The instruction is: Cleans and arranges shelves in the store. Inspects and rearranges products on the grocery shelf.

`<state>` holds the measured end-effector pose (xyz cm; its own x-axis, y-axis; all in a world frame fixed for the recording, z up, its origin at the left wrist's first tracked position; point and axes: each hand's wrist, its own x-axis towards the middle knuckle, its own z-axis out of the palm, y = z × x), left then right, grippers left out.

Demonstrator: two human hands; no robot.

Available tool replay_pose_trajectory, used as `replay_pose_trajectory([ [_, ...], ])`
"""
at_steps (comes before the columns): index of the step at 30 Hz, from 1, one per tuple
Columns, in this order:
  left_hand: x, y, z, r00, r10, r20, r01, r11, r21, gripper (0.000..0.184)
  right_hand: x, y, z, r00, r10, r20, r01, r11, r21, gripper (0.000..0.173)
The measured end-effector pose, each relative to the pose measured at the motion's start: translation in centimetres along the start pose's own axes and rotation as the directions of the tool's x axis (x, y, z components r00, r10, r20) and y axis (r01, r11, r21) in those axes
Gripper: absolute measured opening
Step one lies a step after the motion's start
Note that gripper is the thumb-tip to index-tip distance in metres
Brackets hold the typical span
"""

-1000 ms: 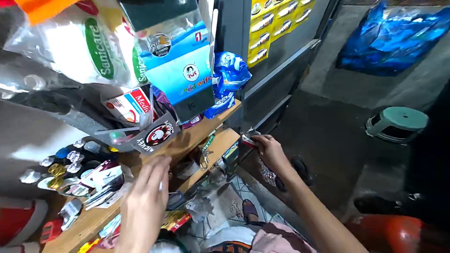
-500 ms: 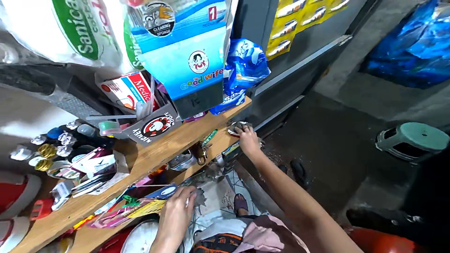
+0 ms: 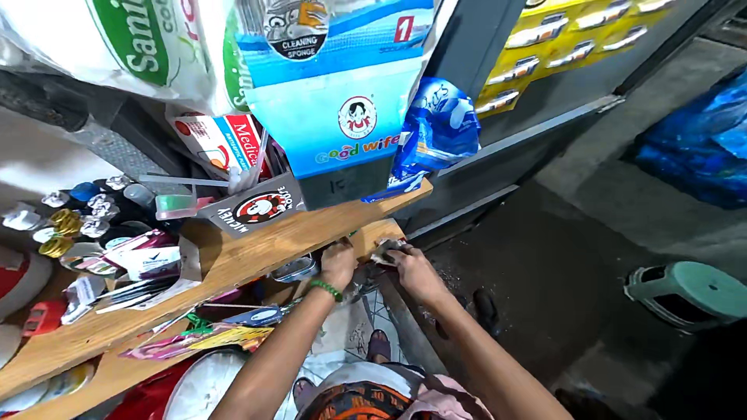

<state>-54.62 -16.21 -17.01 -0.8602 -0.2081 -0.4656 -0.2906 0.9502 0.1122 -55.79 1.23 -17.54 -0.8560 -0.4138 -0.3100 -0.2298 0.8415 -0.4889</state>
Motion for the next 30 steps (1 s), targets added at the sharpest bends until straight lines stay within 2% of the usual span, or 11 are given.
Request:
replay_pose_trajectory([
  [5, -0.5, -0.8, 1.5, 0.999, -0.024, -0.03, 0.021, 0.995, -0.099, 0.048, 2.0, -0.1, -2.0, 0.992, -0.028, -0.126, 0.027, 1.0, -0.01, 0.039],
  [8, -1.8, -2.0, 2.5, 0.993, 0.013, -0.118, -0.034, 0.983, -0.182, 0.044, 3.9, -1.6, -0.7, 0.997, -0.077, -0.029, 0.074, 0.993, -0.097, 0.039],
  [10, -3.5, -2.9, 3.6, 0.955, 0.05, -0.292, -0.133, 0.954, -0.27, 0.043, 4.5, -3.4, 0.6, 0.993, -0.102, 0.061, 0.109, 0.986, -0.128, 0.041],
  [11, -4.5, -3.4, 4.5, 0.898, 0.078, -0.432, -0.229, 0.923, -0.309, 0.04, 4.7, -4.4, 1.2, 0.991, -0.105, 0.087, 0.115, 0.985, -0.127, 0.041],
  [13, -6.3, -4.6, 6.4, 0.703, 0.126, -0.7, -0.452, 0.839, -0.303, 0.035, 5.1, -6.9, 2.4, 0.994, -0.092, 0.056, 0.097, 0.99, -0.103, 0.042],
  [15, -8.6, -5.7, 7.4, 0.553, 0.131, -0.823, -0.56, 0.79, -0.25, 0.031, 5.8, -9.4, 3.7, 0.995, -0.101, -0.022, 0.099, 0.992, -0.083, 0.041],
  [16, -9.8, -6.3, 7.6, 0.519, 0.131, -0.845, -0.585, 0.774, -0.24, 0.027, 6.3, -10.4, 4.6, 0.99, -0.123, -0.067, 0.117, 0.989, -0.093, 0.04],
  [20, -14.0, -8.3, 7.8, 0.499, 0.124, -0.858, -0.617, 0.746, -0.251, 0.021, 7.6, -14.0, 4.0, 0.985, -0.013, 0.174, 0.034, 0.992, -0.122, 0.042],
  [23, -16.0, -9.1, 8.0, 0.491, 0.132, -0.861, -0.624, 0.744, -0.241, 0.019, 8.1, -15.1, 3.9, 0.969, 0.043, 0.245, -0.016, 0.994, -0.111, 0.045],
  [26, -16.9, -10.1, 8.6, 0.498, 0.14, -0.856, -0.629, 0.738, -0.245, 0.02, 8.1, -15.2, 3.9, 0.967, 0.076, 0.243, -0.057, 0.995, -0.083, 0.044],
  [30, -17.7, -11.5, 8.9, 0.506, 0.133, -0.852, -0.636, 0.724, -0.265, 0.02, 7.3, -13.4, 5.1, 0.992, 0.038, 0.124, -0.004, 0.964, -0.264, 0.042],
])
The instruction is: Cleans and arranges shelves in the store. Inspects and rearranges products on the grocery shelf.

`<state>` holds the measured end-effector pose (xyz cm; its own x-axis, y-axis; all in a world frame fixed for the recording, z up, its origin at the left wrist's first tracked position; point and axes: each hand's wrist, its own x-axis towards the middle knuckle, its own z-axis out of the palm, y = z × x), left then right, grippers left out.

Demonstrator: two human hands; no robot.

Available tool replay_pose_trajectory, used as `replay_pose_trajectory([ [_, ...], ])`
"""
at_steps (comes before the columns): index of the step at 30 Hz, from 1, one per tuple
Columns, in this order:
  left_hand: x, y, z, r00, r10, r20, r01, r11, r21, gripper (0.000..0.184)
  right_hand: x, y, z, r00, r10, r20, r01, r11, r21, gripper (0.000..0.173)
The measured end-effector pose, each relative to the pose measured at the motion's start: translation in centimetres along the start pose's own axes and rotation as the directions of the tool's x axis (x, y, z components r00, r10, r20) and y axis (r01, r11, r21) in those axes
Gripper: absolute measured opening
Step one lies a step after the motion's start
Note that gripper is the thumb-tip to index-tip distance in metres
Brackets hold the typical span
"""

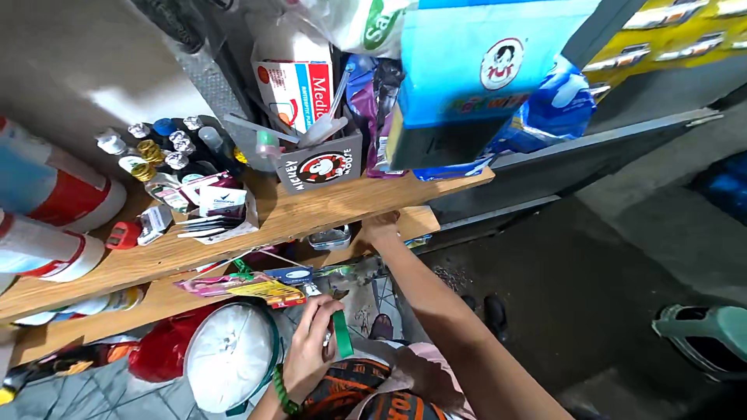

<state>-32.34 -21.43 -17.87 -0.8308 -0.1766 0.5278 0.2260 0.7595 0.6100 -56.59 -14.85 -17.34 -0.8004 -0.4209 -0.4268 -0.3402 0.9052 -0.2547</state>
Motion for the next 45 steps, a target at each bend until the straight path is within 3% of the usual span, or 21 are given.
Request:
replay_pose_trajectory([
  [2, -0.3, -0.2, -0.5, 1.0, 0.005, 0.005, -0.005, 1.0, -0.017, 0.02, -0.4, 0.5, 0.7, 0.998, 0.046, -0.05, -0.05, 0.995, -0.091, 0.036],
  [9, -0.9, -0.6, -1.1, 1.0, 0.022, 0.011, -0.022, 0.999, -0.03, 0.02, -1.2, 0.1, 0.6, 0.992, 0.122, -0.013, -0.123, 0.987, -0.101, 0.035],
  [12, -0.9, -0.3, -1.1, 0.999, 0.026, 0.034, -0.024, 0.998, -0.058, 0.02, -0.6, -0.2, 0.5, 0.997, 0.065, -0.049, -0.067, 0.997, -0.044, 0.035],
  [16, -0.9, 0.1, -0.6, 0.997, 0.045, 0.061, -0.039, 0.994, -0.098, 0.018, 1.1, -0.6, -0.1, 0.999, -0.008, 0.038, 0.005, 0.997, 0.077, 0.046],
  [19, -0.8, 0.3, -0.4, 0.995, 0.044, 0.089, -0.035, 0.995, -0.093, 0.02, 1.5, -0.9, -0.4, 0.997, -0.018, 0.069, 0.016, 0.999, 0.03, 0.05],
  [22, -0.2, 0.3, -0.1, 0.994, 0.046, 0.103, -0.036, 0.995, -0.097, 0.02, 0.3, 0.4, 1.3, 0.993, -0.048, -0.111, 0.05, 0.999, 0.011, 0.036],
  [24, 0.8, 0.0, 0.3, 0.992, 0.061, 0.111, -0.05, 0.993, -0.105, 0.02, -0.8, 1.8, 3.0, 0.985, -0.077, -0.157, 0.074, 0.997, -0.027, 0.038],
  [27, 2.9, -0.3, 1.6, 0.99, 0.08, 0.112, -0.065, 0.99, -0.128, 0.023, -3.2, 4.0, 4.2, 0.988, -0.141, -0.055, 0.136, 0.987, -0.088, 0.055],
  [36, 9.1, 0.1, 5.4, 0.987, 0.096, 0.126, -0.091, 0.995, -0.046, 0.024, -4.3, 3.8, 1.8, 0.93, -0.366, 0.038, 0.368, 0.929, -0.042, 0.037],
  [41, 12.2, 0.2, 8.2, 0.986, 0.034, 0.165, -0.048, 0.995, 0.085, 0.024, -2.9, 9.3, -1.9, 0.994, -0.107, -0.016, 0.108, 0.992, 0.066, 0.034],
  [43, 13.5, 0.4, 9.0, 0.965, -0.106, 0.24, 0.063, 0.982, 0.178, 0.027, -1.7, 12.2, -3.0, 1.0, 0.01, -0.026, -0.009, 0.999, 0.031, 0.032],
  [45, 15.2, 0.6, 9.9, 0.888, -0.292, 0.354, 0.183, 0.933, 0.31, 0.033, -0.8, 15.2, -3.3, 0.996, 0.07, -0.056, -0.069, 0.998, 0.011, 0.033],
])
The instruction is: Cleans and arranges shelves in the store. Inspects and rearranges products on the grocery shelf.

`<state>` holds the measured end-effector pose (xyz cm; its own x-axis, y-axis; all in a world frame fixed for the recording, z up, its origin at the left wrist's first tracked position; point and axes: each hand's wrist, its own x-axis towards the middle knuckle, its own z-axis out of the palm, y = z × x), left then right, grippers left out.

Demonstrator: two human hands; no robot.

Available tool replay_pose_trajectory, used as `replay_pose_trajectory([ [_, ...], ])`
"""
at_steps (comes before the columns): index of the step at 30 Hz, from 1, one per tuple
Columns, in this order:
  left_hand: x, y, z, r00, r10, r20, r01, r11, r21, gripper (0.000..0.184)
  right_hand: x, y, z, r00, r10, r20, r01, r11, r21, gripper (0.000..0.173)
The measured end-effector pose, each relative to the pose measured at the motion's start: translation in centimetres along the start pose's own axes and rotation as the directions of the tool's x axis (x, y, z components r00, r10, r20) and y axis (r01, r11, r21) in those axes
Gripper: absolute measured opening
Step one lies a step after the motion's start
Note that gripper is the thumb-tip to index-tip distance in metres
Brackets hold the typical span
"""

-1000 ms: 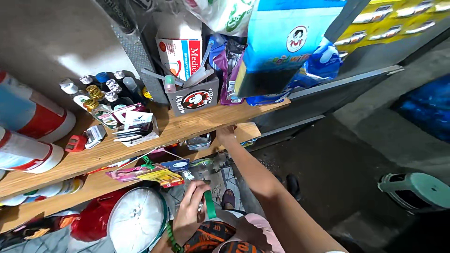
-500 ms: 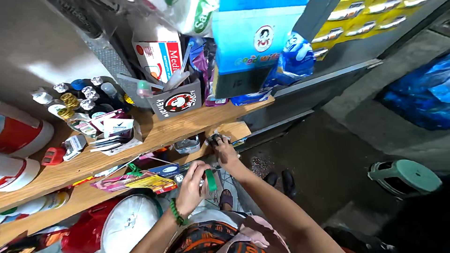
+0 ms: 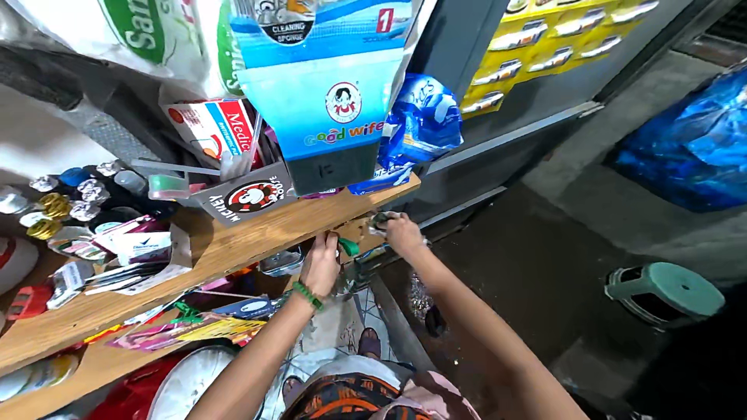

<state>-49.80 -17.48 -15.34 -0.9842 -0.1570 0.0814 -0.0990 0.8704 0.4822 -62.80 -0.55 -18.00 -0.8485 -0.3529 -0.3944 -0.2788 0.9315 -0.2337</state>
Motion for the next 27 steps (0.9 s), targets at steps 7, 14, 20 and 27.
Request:
replay_pose_trajectory([
  [7, 4.7, 0.7, 0.6, 0.872, -0.307, 0.38, 0.276, 0.951, 0.135, 0.044, -1.8, 0.6, -0.1, 0.994, -0.096, -0.051, 0.095, 0.995, -0.03, 0.039],
  [14, 5.4, 0.5, -0.3, 0.836, -0.352, 0.421, 0.439, 0.889, -0.129, 0.043, -2.3, -1.8, -0.5, 0.958, -0.245, -0.149, 0.25, 0.968, 0.015, 0.036],
  [20, 6.7, 1.4, 0.0, 0.856, -0.327, 0.399, 0.493, 0.748, -0.445, 0.043, -2.1, -1.3, 1.2, 0.931, -0.293, -0.215, 0.308, 0.951, 0.038, 0.034],
  [27, 5.5, 3.4, -0.4, 0.827, -0.303, 0.474, 0.472, 0.832, -0.292, 0.043, -2.2, -0.9, 1.9, 0.964, -0.21, -0.161, 0.208, 0.978, -0.026, 0.034],
])
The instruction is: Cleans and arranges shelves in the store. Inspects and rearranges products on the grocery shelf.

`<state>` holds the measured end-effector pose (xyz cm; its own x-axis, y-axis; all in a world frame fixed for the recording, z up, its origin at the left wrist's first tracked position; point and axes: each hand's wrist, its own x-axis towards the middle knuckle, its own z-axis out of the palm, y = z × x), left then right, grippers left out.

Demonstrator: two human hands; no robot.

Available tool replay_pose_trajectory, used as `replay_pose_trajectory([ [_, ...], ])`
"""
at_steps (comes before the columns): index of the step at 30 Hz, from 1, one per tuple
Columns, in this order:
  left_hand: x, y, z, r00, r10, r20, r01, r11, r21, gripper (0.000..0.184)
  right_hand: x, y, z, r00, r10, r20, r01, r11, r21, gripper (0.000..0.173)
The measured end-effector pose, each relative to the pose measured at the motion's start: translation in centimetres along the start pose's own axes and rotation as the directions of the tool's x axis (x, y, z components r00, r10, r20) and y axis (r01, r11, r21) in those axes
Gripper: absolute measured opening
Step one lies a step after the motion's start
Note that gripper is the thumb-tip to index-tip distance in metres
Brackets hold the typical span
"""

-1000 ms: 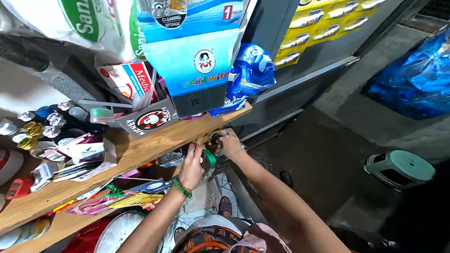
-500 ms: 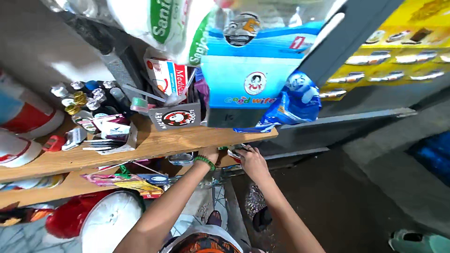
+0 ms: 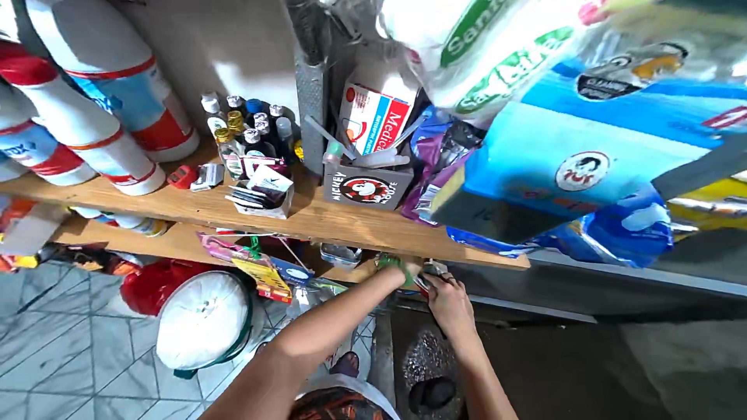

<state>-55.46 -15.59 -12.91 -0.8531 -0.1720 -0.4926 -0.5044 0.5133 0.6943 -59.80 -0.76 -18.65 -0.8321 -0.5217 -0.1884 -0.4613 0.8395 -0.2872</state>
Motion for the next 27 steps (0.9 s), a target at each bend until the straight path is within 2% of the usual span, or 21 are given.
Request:
replay_pose_trajectory([
  [3, -6.9, -0.8, -0.4, 0.982, 0.078, -0.175, -0.047, 0.984, 0.17, 0.045, -0.8, 0.3, 0.2, 0.997, 0.024, 0.068, -0.024, 1.0, -0.003, 0.031],
  [5, -10.8, -3.4, -0.7, 0.894, 0.185, -0.409, -0.069, 0.957, 0.282, 0.037, -2.0, 0.4, -0.6, 0.997, 0.014, 0.076, -0.017, 0.999, 0.039, 0.032],
  [6, -11.8, -4.5, -1.3, 0.862, 0.194, -0.469, -0.04, 0.947, 0.319, 0.034, -2.7, 0.2, -1.2, 0.999, -0.008, 0.05, 0.004, 0.997, 0.072, 0.031],
  [7, -12.2, -5.2, -2.0, 0.857, 0.168, -0.486, 0.011, 0.939, 0.345, 0.033, -3.4, -0.3, -1.8, 0.999, -0.04, 0.013, 0.038, 0.994, 0.101, 0.029],
  [10, -10.7, -6.1, -3.4, 0.926, -0.009, -0.377, 0.174, 0.896, 0.407, 0.037, -4.2, -3.3, -3.5, 0.991, -0.134, -0.02, 0.135, 0.979, 0.153, 0.03],
  [12, -10.4, -6.7, -2.8, 0.932, 0.034, -0.361, 0.139, 0.886, 0.443, 0.036, -3.9, -5.7, -3.5, 0.983, -0.181, 0.007, 0.177, 0.968, 0.176, 0.031],
  [14, -12.0, -7.5, -1.5, 0.883, 0.207, -0.422, 0.007, 0.891, 0.453, 0.029, -3.3, -7.6, -2.9, 0.981, -0.192, 0.039, 0.18, 0.962, 0.206, 0.032],
  [16, -14.7, -8.7, -0.2, 0.76, 0.43, -0.487, -0.154, 0.848, 0.507, 0.019, -2.6, -9.1, -2.2, 0.982, -0.183, 0.054, 0.168, 0.963, 0.211, 0.032],
  [19, -17.7, -11.4, 0.5, 0.609, 0.655, -0.447, -0.297, 0.711, 0.637, 0.014, -1.2, -11.6, -0.8, 0.965, -0.217, 0.149, 0.188, 0.964, 0.186, 0.033],
  [20, -18.2, -12.5, 0.4, 0.593, 0.687, -0.42, -0.318, 0.678, 0.663, 0.015, -0.5, -12.7, 0.0, 0.952, -0.241, 0.187, 0.21, 0.963, 0.171, 0.034],
  [22, -19.0, -14.6, 0.2, 0.606, 0.695, -0.388, -0.328, 0.663, 0.673, 0.018, 0.8, -15.1, 2.0, 0.919, -0.26, 0.297, 0.235, 0.965, 0.118, 0.037],
  [25, -20.0, -16.9, 0.1, 0.625, 0.664, -0.41, -0.292, 0.686, 0.666, 0.017, 1.5, -18.3, 4.7, 0.869, -0.309, 0.386, 0.31, 0.949, 0.062, 0.037],
  [27, -20.5, -17.9, 0.1, 0.625, 0.643, -0.442, -0.281, 0.714, 0.641, 0.016, 1.6, -19.5, 5.0, 0.838, -0.342, 0.426, 0.355, 0.934, 0.051, 0.04],
])
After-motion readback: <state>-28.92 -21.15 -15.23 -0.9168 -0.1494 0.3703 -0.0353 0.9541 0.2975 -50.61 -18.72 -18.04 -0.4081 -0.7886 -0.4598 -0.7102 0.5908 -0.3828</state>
